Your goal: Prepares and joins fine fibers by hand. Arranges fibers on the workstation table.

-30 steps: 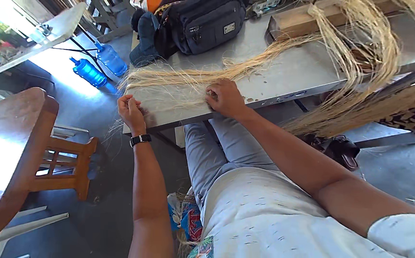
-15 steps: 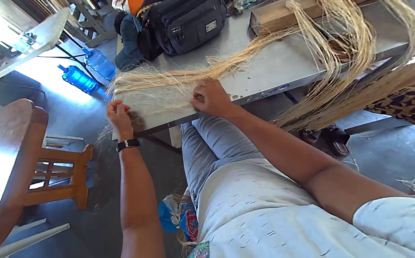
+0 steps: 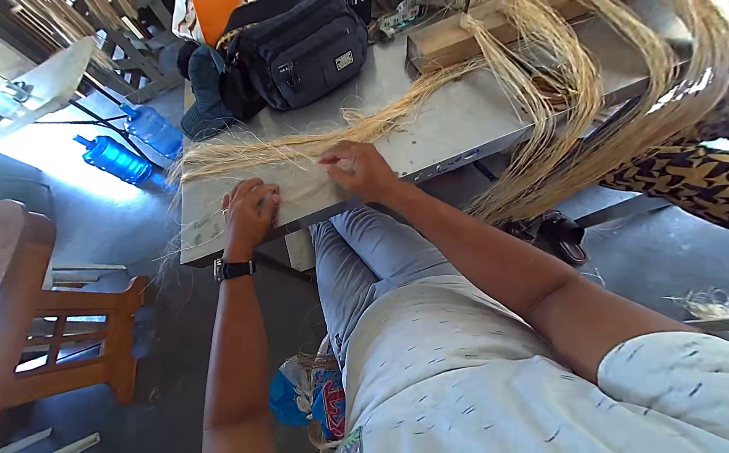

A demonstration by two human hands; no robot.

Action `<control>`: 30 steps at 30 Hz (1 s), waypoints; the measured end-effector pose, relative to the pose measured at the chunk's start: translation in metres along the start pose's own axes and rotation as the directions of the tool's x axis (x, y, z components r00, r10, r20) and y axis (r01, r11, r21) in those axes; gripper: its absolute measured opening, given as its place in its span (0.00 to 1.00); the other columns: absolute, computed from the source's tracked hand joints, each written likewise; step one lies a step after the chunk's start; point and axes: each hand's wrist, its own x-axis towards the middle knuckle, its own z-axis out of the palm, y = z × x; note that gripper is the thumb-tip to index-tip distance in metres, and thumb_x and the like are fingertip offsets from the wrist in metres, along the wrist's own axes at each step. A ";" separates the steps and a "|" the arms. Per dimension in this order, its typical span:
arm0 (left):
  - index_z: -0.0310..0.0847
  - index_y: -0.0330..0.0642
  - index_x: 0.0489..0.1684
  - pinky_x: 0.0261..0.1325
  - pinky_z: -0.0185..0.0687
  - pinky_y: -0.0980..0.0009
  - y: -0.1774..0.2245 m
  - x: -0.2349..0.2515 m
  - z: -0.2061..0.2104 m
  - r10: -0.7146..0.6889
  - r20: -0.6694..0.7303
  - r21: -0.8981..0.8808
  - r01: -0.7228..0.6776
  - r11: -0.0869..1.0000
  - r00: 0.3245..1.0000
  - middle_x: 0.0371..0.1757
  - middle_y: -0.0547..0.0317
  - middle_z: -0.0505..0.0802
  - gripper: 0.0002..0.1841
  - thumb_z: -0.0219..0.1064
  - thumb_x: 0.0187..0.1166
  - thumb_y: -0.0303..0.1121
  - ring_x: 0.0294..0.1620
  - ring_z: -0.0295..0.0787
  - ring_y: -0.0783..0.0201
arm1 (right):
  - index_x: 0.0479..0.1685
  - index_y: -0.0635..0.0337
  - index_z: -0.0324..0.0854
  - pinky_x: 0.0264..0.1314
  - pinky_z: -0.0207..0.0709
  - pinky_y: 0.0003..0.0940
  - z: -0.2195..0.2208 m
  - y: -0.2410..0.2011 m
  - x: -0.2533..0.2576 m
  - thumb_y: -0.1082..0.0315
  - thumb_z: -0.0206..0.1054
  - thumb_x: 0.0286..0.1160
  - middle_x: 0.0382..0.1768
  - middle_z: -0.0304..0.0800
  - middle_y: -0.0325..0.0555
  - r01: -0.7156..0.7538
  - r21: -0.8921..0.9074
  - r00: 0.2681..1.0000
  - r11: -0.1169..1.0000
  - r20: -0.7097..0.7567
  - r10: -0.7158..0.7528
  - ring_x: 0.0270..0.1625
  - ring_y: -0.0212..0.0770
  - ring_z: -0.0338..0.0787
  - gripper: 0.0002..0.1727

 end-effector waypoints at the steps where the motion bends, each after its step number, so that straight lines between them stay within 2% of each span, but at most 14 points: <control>1: 0.91 0.51 0.58 0.82 0.60 0.34 -0.002 -0.002 0.000 0.007 -0.031 -0.039 -0.008 0.999 0.999 0.71 0.50 0.87 0.18 0.59 0.88 0.48 0.80 0.76 0.47 | 0.50 0.63 0.92 0.65 0.84 0.46 -0.005 -0.008 0.002 0.68 0.62 0.80 0.48 0.96 0.49 -0.015 -0.034 0.999 0.999 -0.046 0.014 0.54 0.42 0.94 0.13; 3: 0.91 0.41 0.48 0.81 0.66 0.39 -0.004 -0.007 -0.001 -0.004 -0.098 -0.088 -0.005 0.996 0.995 0.65 0.49 0.90 0.16 0.62 0.86 0.43 0.75 0.80 0.48 | 0.49 0.62 0.91 0.54 0.87 0.44 -0.020 -0.026 0.012 0.68 0.60 0.81 0.41 0.95 0.48 -0.083 -0.109 0.988 0.991 -0.141 0.067 0.45 0.41 0.94 0.13; 5: 0.90 0.39 0.43 0.79 0.68 0.40 -0.003 -0.008 0.000 -0.018 -0.131 -0.091 0.006 0.996 0.991 0.63 0.49 0.91 0.15 0.64 0.85 0.42 0.73 0.82 0.48 | 0.49 0.61 0.90 0.41 0.84 0.47 -0.039 -0.041 0.027 0.66 0.58 0.82 0.32 0.91 0.47 -0.200 -0.161 0.963 0.966 -0.214 0.163 0.35 0.43 0.90 0.14; 7: 0.89 0.40 0.39 0.78 0.69 0.40 -0.003 -0.008 0.001 -0.017 -0.148 -0.093 0.004 0.996 0.989 0.61 0.50 0.91 0.17 0.64 0.85 0.45 0.72 0.82 0.49 | 0.52 0.61 0.88 0.38 0.82 0.50 -0.059 -0.044 0.044 0.64 0.56 0.84 0.30 0.88 0.48 -0.277 -0.196 0.935 0.941 -0.280 0.217 0.32 0.45 0.88 0.16; 10: 0.89 0.39 0.34 0.76 0.72 0.42 -0.004 -0.010 0.000 -0.032 -0.197 -0.133 0.005 0.991 0.980 0.57 0.50 0.93 0.22 0.59 0.88 0.48 0.69 0.84 0.50 | 0.55 0.61 0.87 0.38 0.80 0.47 -0.082 -0.035 0.066 0.65 0.54 0.83 0.29 0.87 0.47 -0.343 -0.222 0.891 0.913 -0.384 0.241 0.30 0.44 0.86 0.16; 12: 0.91 0.37 0.37 0.72 0.76 0.44 -0.003 -0.014 -0.001 -0.066 -0.227 -0.166 0.028 0.986 0.972 0.53 0.47 0.94 0.26 0.54 0.91 0.49 0.65 0.87 0.49 | 0.55 0.59 0.87 0.41 0.80 0.45 -0.086 -0.019 0.077 0.67 0.55 0.82 0.32 0.89 0.47 -0.384 -0.265 0.869 0.885 -0.428 0.249 0.33 0.43 0.87 0.16; 13: 0.91 0.37 0.38 0.68 0.79 0.45 -0.003 -0.017 -0.002 -0.097 -0.239 -0.181 0.054 0.982 0.966 0.51 0.47 0.94 0.27 0.51 0.92 0.50 0.61 0.89 0.50 | 0.55 0.59 0.88 0.46 0.81 0.46 -0.085 -0.010 0.080 0.67 0.55 0.81 0.38 0.91 0.49 -0.402 -0.299 0.873 0.865 -0.410 0.264 0.39 0.45 0.89 0.16; 15: 0.88 0.40 0.36 0.51 0.85 0.47 -0.003 -0.021 0.000 -0.192 -0.285 -0.224 0.130 0.966 0.939 0.39 0.49 0.92 0.29 0.48 0.93 0.54 0.44 0.90 0.53 | 0.64 0.60 0.87 0.67 0.77 0.61 -0.082 0.008 0.077 0.64 0.59 0.81 0.61 0.87 0.60 -0.429 -0.362 0.901 0.827 -0.234 0.365 0.64 0.58 0.87 0.19; 17: 0.84 0.39 0.40 0.38 0.82 0.47 -0.001 -0.023 0.000 -0.272 -0.335 -0.277 0.181 0.944 0.902 0.33 0.49 0.89 0.27 0.47 0.94 0.53 0.32 0.86 0.53 | 0.69 0.59 0.85 0.72 0.70 0.73 -0.066 0.026 0.063 0.60 0.64 0.81 0.72 0.79 0.68 -0.427 -0.412 0.894 0.805 -0.058 0.445 0.75 0.68 0.79 0.21; 20: 0.82 0.40 0.58 0.43 0.86 0.49 -0.001 -0.023 -0.001 -0.329 -0.399 -0.322 0.206 0.924 0.856 0.40 0.48 0.92 0.21 0.50 0.94 0.48 0.36 0.89 0.54 | 0.73 0.52 0.85 0.78 0.61 0.76 -0.036 0.039 0.028 0.55 0.62 0.83 0.80 0.73 0.67 -0.367 -0.514 0.900 0.775 0.014 0.435 0.81 0.70 0.72 0.23; 22: 0.81 0.41 0.61 0.41 0.85 0.53 -0.002 -0.024 0.001 -0.336 -0.427 -0.327 0.203 0.923 0.839 0.40 0.49 0.91 0.20 0.50 0.94 0.46 0.34 0.87 0.56 | 0.78 0.48 0.81 0.84 0.53 0.75 -0.026 0.039 0.010 0.53 0.58 0.84 0.84 0.69 0.66 -0.330 -0.570 0.913 0.752 0.010 0.408 0.86 0.69 0.65 0.26; 25: 0.81 0.42 0.62 0.42 0.86 0.53 -0.001 -0.022 0.001 -0.344 -0.423 -0.302 0.227 0.926 0.838 0.42 0.49 0.91 0.19 0.51 0.94 0.46 0.35 0.88 0.56 | 0.80 0.49 0.78 0.87 0.49 0.73 -0.027 0.033 0.003 0.55 0.58 0.83 0.87 0.64 0.67 -0.324 -0.591 0.917 0.738 -0.006 0.399 0.89 0.68 0.62 0.27; 28: 0.81 0.40 0.60 0.45 0.86 0.47 0.003 -0.019 -0.001 -0.360 -0.387 -0.258 0.275 0.926 0.849 0.43 0.46 0.92 0.20 0.50 0.93 0.45 0.38 0.90 0.52 | 0.66 0.56 0.88 0.87 0.52 0.69 -0.026 0.033 -0.001 0.57 0.57 0.81 0.82 0.73 0.63 -0.272 -0.606 0.951 0.748 -0.050 0.306 0.85 0.64 0.70 0.23; 30: 0.82 0.39 0.58 0.45 0.85 0.46 0.003 -0.017 -0.002 -0.370 -0.393 -0.253 0.288 0.924 0.842 0.42 0.45 0.92 0.19 0.51 0.93 0.44 0.39 0.90 0.51 | 0.58 0.57 0.91 0.85 0.58 0.64 -0.024 0.034 -0.004 0.58 0.56 0.81 0.74 0.83 0.58 -0.242 -0.605 0.966 0.758 -0.081 0.244 0.79 0.59 0.78 0.21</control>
